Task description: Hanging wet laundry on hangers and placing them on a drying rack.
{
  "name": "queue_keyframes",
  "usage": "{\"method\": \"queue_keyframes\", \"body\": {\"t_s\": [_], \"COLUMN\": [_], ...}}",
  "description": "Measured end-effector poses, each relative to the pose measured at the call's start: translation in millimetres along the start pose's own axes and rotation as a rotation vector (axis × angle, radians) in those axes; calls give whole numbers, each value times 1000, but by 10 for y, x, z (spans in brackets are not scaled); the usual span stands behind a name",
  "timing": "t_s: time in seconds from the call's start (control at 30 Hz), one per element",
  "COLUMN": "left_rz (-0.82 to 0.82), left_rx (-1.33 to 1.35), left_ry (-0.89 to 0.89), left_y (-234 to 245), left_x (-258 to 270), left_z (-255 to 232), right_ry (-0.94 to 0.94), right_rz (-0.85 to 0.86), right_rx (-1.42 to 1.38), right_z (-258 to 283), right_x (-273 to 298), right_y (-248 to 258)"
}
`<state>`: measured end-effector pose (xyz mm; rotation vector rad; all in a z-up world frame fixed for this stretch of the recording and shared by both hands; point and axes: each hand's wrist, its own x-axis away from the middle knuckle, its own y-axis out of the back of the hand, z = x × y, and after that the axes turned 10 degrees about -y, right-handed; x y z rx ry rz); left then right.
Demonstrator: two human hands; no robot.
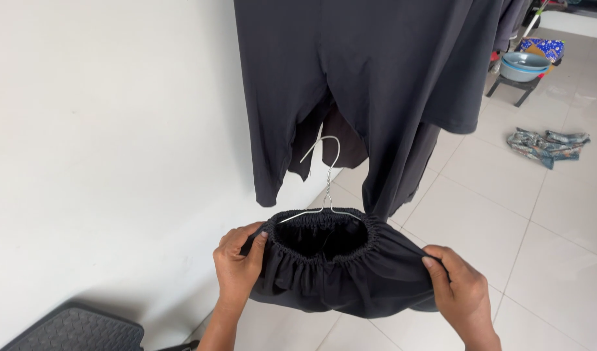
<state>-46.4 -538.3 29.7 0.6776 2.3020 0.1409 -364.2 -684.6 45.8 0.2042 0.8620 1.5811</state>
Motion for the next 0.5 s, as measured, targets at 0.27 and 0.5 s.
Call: {"method": "queue_keyframes", "body": {"t_s": [0.27,0.5], "left_rz": [-45,-170], "left_rx": [-47,-61], "left_ry": [11,65], "left_y": [-377,-860], "left_x": [-210,-556], "left_z": [180,255], "right_ry": [-45,-25], "right_rz": [237,337], "right_rx": [-56,-23], "right_z": [-489,-1145], "right_x": [-535,-1443], "right_y": [-109,-378]}}
